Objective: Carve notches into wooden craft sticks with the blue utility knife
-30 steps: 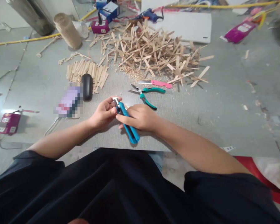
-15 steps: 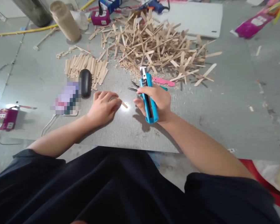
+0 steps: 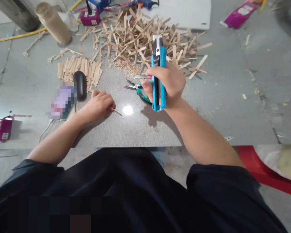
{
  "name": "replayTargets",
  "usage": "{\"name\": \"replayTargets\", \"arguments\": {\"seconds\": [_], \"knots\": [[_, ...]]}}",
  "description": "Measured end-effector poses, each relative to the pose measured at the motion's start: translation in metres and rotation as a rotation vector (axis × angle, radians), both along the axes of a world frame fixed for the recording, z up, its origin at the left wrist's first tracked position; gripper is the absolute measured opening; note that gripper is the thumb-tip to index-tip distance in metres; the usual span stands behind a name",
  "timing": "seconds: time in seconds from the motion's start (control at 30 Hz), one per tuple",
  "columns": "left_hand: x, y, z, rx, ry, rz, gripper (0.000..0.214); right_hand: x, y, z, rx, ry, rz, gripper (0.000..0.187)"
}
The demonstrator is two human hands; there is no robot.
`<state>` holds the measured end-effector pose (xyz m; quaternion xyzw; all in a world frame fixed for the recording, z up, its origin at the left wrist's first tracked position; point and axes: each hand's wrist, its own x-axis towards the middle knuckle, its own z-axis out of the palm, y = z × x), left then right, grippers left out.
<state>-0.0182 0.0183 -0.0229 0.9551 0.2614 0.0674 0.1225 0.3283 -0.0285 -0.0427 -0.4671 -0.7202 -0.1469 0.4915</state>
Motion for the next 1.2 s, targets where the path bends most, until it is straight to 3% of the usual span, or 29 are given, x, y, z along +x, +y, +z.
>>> {"name": "replayTargets", "arguments": {"seconds": [0.1,0.17,0.27,0.33,0.4,0.5,0.57,0.67,0.8,0.87,0.93,1.1,1.2], "knots": [[0.018,-0.025,0.001,-0.003,-0.073,-0.196,0.027,0.006,0.002,0.000,-0.024,0.018,-0.028,0.050],[0.035,-0.043,-0.001,-0.030,-0.104,-0.298,0.034,0.009,0.004,0.000,-0.072,-0.025,-0.082,0.057],[0.056,-0.051,-0.007,-0.081,-0.099,-0.292,0.032,0.013,0.005,0.002,-0.128,-0.108,-0.143,0.070],[0.062,-0.036,-0.012,-0.070,-0.095,-0.230,0.028,0.015,0.004,0.004,-0.152,-0.147,-0.138,0.064],[0.059,-0.006,-0.014,-0.060,-0.097,-0.120,0.020,0.016,0.002,0.007,-0.172,-0.171,-0.110,0.056],[0.042,0.049,-0.011,-0.028,-0.117,0.105,0.013,0.012,0.001,0.012,-0.151,-0.164,-0.035,0.054],[0.029,0.073,-0.004,-0.004,-0.138,0.213,0.012,0.008,0.001,0.013,-0.120,-0.166,0.005,0.053],[0.013,0.070,0.004,0.014,-0.160,0.212,0.016,0.002,0.004,0.013,-0.053,-0.166,0.030,0.052],[0.000,0.021,0.000,-0.023,-0.098,-0.006,0.020,-0.002,0.008,0.010,-0.009,-0.150,0.056,0.053],[0.000,0.011,-0.004,-0.034,-0.049,-0.076,0.020,-0.002,0.008,0.010,-0.038,-0.158,0.080,0.050],[0.003,0.024,-0.005,-0.011,-0.019,-0.052,0.019,-0.002,0.007,0.010,-0.067,-0.169,0.086,0.049],[0.019,0.103,0.020,0.130,-0.008,0.209,0.017,-0.003,0.006,0.014,-0.112,-0.163,0.056,0.060],[0.019,0.106,0.038,0.158,-0.029,0.243,0.022,-0.003,0.007,0.014,-0.108,-0.143,0.074,0.075]]}}
